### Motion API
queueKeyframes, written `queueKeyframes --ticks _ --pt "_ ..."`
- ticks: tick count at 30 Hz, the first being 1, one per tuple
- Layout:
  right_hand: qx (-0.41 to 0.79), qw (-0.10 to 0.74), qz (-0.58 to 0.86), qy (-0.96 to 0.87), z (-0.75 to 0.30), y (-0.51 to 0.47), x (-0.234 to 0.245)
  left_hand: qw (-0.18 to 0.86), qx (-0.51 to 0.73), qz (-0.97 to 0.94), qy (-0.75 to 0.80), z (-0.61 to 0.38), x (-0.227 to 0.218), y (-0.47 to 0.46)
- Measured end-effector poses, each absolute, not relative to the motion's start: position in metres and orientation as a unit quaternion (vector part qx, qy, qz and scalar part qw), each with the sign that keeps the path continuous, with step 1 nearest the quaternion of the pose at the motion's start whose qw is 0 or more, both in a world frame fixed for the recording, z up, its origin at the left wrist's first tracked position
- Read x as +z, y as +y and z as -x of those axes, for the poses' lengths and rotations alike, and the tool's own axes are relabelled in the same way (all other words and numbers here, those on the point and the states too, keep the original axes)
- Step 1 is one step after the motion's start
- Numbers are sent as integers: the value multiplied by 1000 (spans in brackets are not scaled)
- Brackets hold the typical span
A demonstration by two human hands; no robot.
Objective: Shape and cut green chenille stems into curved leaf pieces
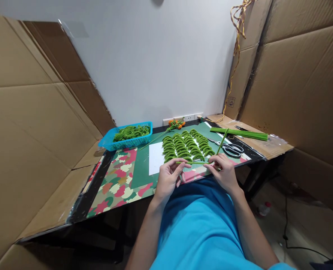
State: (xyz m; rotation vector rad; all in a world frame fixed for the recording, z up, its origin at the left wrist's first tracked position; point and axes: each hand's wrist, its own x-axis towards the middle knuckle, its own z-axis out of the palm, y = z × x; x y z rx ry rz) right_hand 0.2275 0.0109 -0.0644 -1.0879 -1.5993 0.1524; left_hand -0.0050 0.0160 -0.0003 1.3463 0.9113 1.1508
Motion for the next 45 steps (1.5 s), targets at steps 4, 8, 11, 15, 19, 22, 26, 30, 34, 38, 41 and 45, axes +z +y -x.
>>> queueKeyframes --ticks 4,8,11,15,19,22,26,30,34,38,41,45 --pt "45 546 467 -694 -227 14 -66 521 494 -575 392 0 3 27" --pt "54 548 461 -696 -227 14 -64 432 513 -613 418 -3 2 41" --pt "112 566 439 -689 -229 9 -59 405 515 -619 433 -2 -2 43" --pt "202 567 403 -690 -232 3 -55 443 497 -609 430 1 -8 39" --pt "218 547 391 -707 -231 0 -52 469 513 -577 429 1 -13 39" --pt "222 533 380 -722 -230 -1 -50 474 518 -568 428 0 -14 43" --pt "240 520 360 -736 -227 -4 -48 471 521 -570 427 2 -15 44" --pt "267 508 348 -742 -225 -4 -50 465 528 -567 429 3 -14 41" --pt "273 503 349 -742 -226 -1 -53 453 528 -569 439 1 -11 37" --pt "247 482 368 -756 -224 4 -57 462 528 -552 451 0 -8 34" --pt "220 473 380 -764 -221 6 -60 472 534 -542 446 0 -6 33" --pt "184 464 393 -772 -218 7 -60 487 538 -539 427 1 -5 32"
